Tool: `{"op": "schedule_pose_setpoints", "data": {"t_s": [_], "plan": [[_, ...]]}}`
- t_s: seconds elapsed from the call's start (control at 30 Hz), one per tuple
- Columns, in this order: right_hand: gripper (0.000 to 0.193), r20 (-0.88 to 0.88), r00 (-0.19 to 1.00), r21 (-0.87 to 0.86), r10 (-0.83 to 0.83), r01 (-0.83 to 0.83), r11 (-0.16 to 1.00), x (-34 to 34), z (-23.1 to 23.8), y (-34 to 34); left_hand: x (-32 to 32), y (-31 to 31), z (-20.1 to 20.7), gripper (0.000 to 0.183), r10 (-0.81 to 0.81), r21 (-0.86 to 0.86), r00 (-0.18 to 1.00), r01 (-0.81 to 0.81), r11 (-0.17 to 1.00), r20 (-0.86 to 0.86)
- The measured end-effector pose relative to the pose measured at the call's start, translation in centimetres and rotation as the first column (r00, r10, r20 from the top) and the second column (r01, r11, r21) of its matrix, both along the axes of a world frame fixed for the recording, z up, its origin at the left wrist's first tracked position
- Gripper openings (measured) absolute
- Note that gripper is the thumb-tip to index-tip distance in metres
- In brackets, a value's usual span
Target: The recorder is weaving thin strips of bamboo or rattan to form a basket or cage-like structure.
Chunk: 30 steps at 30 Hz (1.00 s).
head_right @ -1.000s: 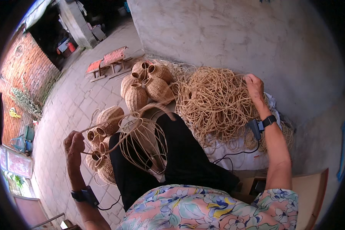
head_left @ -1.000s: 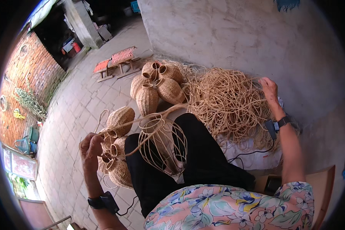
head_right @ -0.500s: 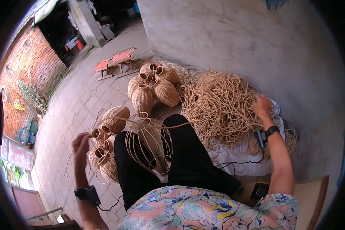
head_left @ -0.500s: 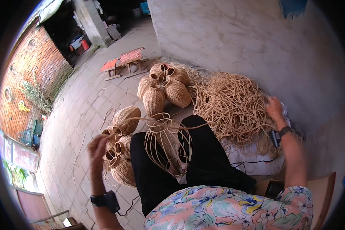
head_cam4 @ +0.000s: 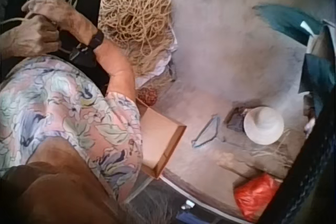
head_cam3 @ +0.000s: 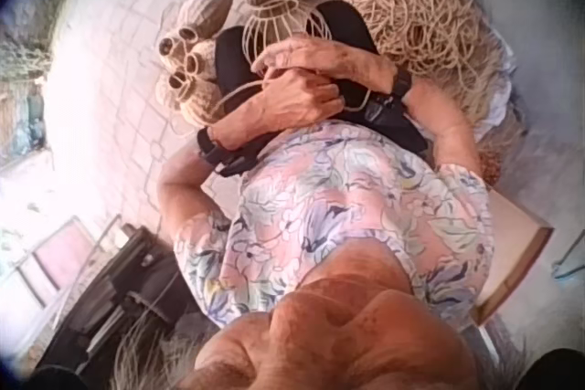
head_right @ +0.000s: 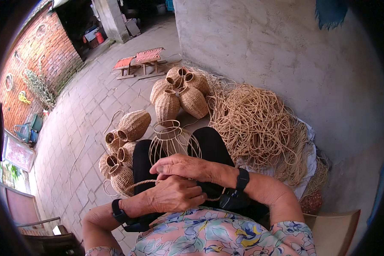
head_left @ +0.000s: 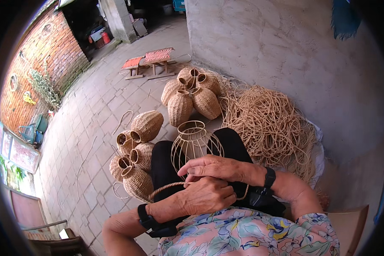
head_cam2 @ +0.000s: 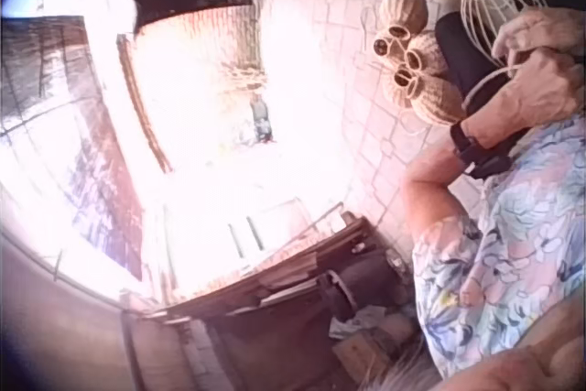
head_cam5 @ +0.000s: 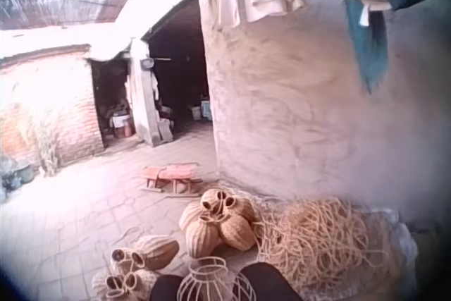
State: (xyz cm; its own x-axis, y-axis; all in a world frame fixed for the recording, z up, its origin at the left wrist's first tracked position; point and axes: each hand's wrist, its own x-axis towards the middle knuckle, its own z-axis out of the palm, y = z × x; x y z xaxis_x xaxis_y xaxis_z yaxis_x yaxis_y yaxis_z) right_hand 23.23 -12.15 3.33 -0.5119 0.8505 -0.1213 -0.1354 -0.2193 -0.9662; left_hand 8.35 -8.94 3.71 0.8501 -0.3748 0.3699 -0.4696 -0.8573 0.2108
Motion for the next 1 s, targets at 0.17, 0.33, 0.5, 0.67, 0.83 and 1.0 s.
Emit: {"op": "schedule_pose_setpoints", "data": {"t_s": [0.17, 0.33, 0.5, 0.67, 0.83, 1.0], "plan": [[0.038, -0.008, 0.996, -0.109, 0.093, -0.093, 0.990, -0.7, 0.0, 0.7, 0.6, -1.3, -2.0, 0.019, -0.056, -0.058, 0.998, 0.055, 0.997, -0.023], [0.027, 0.151, 0.974, 0.029, -0.170, 0.168, 0.985, 0.5, 0.0, -0.1, -0.2, -1.0, -0.9, 0.022, 0.081, -0.169, 0.989, -0.059, 0.984, 0.125], [0.022, 0.087, 0.825, 0.009, -0.559, 0.560, 0.828, 4.4, -1.6, -1.3, -1.9, 5.5, 0.3, 0.025, 0.668, -0.383, 0.661, -0.551, 0.742, 0.342], [0.023, 0.090, 0.820, 0.017, -0.565, 0.566, 0.824, 4.7, -3.6, -2.5, -0.5, 9.5, -0.5, 0.014, 0.725, -0.301, 0.674, -0.668, 0.681, 0.144], [0.025, 0.044, 0.853, 0.015, -0.520, 0.519, 0.854, 4.8, -4.9, -0.8, -0.8, 10.4, 0.1, 0.012, 0.670, -0.191, 0.742, -0.654, 0.732, 0.030], [0.022, -0.001, 0.950, 0.005, -0.311, 0.311, 0.950, 4.6, -5.5, 2.8, -3.3, 10.6, 1.2, 0.014, 0.726, -0.184, 0.687, -0.718, 0.671, -0.035]]}}
